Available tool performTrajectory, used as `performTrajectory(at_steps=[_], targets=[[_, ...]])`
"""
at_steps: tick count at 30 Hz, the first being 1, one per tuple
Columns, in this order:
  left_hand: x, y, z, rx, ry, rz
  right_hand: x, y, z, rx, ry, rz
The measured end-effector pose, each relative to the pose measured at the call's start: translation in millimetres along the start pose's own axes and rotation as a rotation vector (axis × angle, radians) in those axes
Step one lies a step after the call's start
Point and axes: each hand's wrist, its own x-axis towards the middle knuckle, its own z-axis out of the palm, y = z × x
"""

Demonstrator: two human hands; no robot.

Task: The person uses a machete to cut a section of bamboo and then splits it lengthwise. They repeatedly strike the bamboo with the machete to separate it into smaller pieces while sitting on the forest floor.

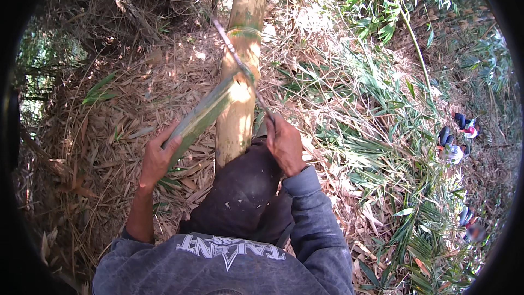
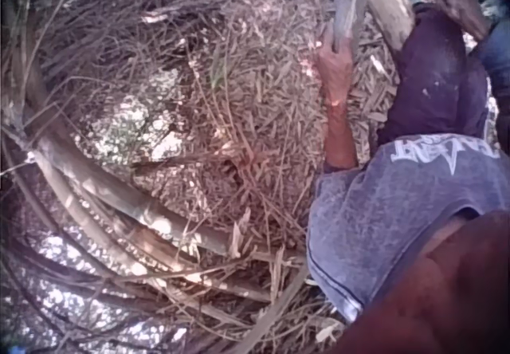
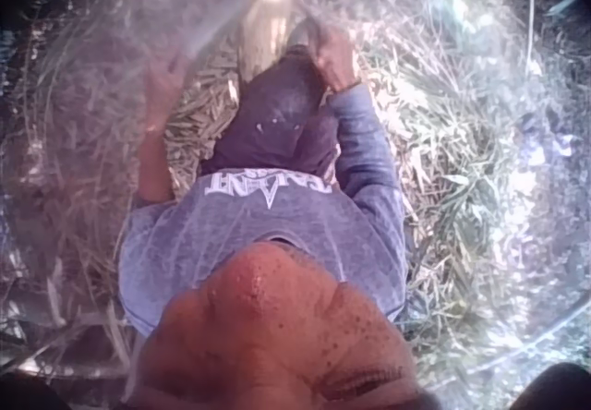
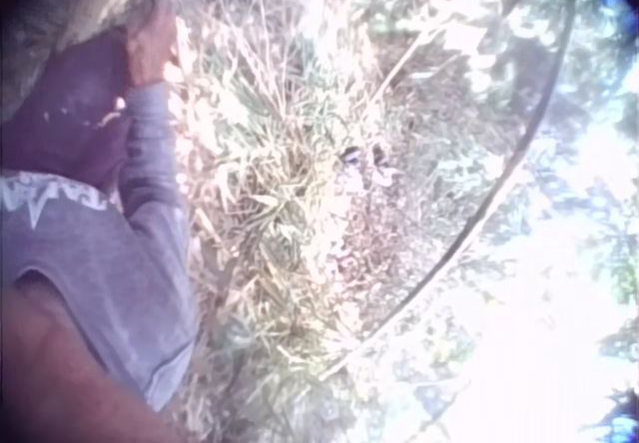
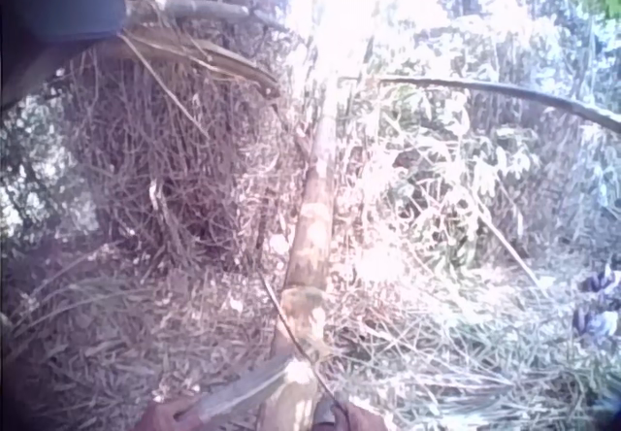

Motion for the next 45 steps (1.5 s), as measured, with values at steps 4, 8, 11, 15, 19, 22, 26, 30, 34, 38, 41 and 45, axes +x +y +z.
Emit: performTrajectory(at_steps=[4,8,11,15,19,22,26,30,34,38,41,45], targets=[[-0.3,-6.5,2.4,-0.087,-0.035,-0.048,7.9,9.6,-14.6,0.011,0.205,0.151],[-6.4,-5.2,10.2,-0.073,-0.021,-0.072,17.2,-16.7,-17.8,0.204,0.195,0.257],[-10.9,-11.0,24.5,-0.003,0.022,-0.026,39.0,-18.2,4.5,0.251,0.147,0.244],[-15.4,-20.0,40.7,0.007,0.035,0.006,66.7,-24.7,10.5,0.1,0.095,0.203],[-16.2,-23.0,46.4,0.015,-0.02,0.008,73.2,-9.3,14.2,0.061,0.178,0.196],[-10.8,-32.0,43.5,-0.062,-0.104,-0.01,58.0,-9.4,-7.9,0.06,0.111,0.215],[-0.9,-42.8,34.3,-0.154,-0.164,-0.023,14.7,-8.6,-22.6,0.006,0.025,0.017],[11.4,-46.0,25.9,-0.1,-0.208,-0.074,-12.2,-2.4,-20.8,-0.103,-0.021,-0.086],[12.8,-32.2,20.1,-0.025,-0.153,-0.072,-9.7,-2.7,-13.3,-0.105,-0.056,-0.09],[11.2,-18.2,15.9,-0.007,-0.107,-0.036,-2.2,-13.1,-9.9,-0.074,0.009,-0.134],[11.0,-25.4,16.7,-0.027,-0.137,-0.109,-0.8,-23.1,-9.6,0.008,0.035,-0.154],[11.2,-25.5,18.3,-0.035,-0.131,-0.101,-3.1,-9.3,-5.9,-0.164,-0.003,-0.184]])
